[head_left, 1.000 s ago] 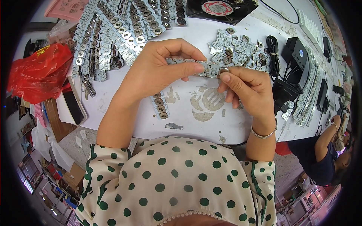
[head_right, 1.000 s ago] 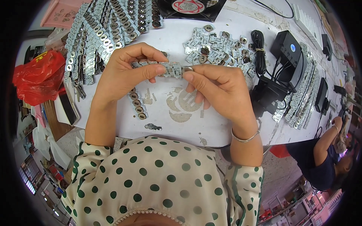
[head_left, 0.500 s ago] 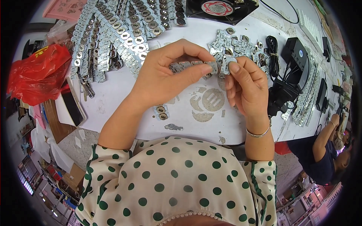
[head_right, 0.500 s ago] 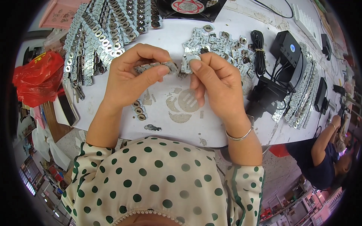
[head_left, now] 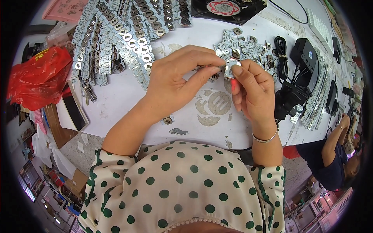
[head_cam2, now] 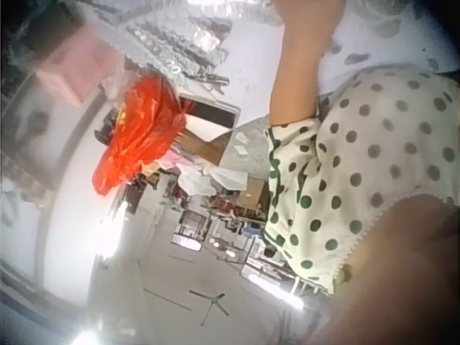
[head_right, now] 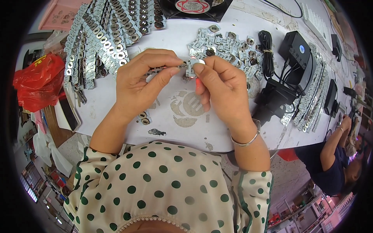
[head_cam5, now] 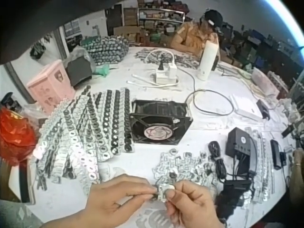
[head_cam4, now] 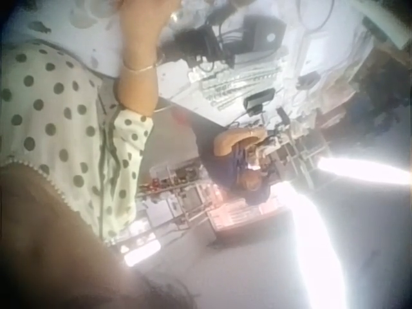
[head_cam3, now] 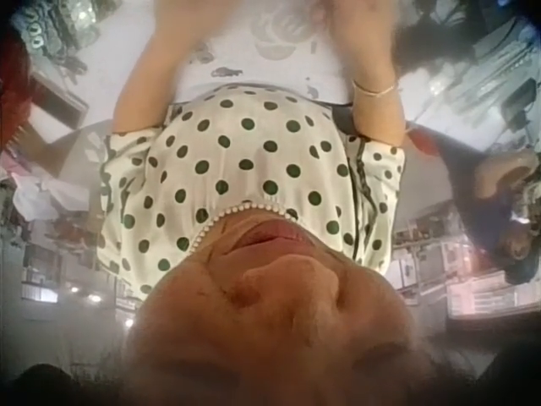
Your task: The person assembles LED strips by hand, connecting small plastic clips to electronic segments.
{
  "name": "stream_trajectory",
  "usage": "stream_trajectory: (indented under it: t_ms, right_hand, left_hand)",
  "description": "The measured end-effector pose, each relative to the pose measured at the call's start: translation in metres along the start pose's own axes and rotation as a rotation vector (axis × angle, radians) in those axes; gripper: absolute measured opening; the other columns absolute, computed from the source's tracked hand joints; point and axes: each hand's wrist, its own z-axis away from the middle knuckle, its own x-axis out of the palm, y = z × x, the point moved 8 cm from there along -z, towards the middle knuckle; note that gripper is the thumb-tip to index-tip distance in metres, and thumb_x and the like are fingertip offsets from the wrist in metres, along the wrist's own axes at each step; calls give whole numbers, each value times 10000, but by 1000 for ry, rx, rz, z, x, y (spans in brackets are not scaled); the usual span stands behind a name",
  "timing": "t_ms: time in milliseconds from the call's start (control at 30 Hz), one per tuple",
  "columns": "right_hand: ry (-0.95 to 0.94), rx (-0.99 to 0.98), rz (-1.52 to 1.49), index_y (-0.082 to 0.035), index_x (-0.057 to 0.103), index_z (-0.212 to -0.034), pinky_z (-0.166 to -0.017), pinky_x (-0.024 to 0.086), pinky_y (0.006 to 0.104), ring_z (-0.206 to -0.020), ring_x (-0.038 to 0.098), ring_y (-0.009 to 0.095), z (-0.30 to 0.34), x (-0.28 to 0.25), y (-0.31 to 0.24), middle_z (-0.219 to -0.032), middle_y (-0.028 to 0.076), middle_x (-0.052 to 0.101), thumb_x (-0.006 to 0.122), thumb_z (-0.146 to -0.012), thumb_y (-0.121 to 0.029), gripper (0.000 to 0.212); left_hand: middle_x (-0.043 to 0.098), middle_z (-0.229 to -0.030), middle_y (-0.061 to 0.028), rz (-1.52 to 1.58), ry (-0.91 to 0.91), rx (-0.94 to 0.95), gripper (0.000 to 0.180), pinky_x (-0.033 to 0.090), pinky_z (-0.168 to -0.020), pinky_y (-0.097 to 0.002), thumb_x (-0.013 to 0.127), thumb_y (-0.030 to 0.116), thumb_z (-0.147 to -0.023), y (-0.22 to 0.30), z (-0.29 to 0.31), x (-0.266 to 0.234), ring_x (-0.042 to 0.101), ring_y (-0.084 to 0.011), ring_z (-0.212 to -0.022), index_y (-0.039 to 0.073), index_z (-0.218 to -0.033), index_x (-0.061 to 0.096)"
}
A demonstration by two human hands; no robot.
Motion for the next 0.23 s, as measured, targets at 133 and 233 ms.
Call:
stream_trajectory:
  t_ms: [133,233]
  right_hand:
    - [21,1,-9,-33,579,-778,-373,367,185,-426,469,38,-2,-4,0,-611,-13,561,579,-949,-147,206]
    - [25,-31,231,-17,614,-844,-382,381,183,-441,502,47,-5,-10,-4,-632,3,591,606,-934,-132,146]
  left_hand:
    - [691,-952,-97,-18,-29,-4,209,527,-751,-270,696,-12,-800,-3,4,5,656,-173,-849,40,-1002,690]
    - [654,-1084,-111,11,-100,-128,209,515,-804,-279,680,20,-826,-17,4,9,641,-189,-938,45,-1033,691]
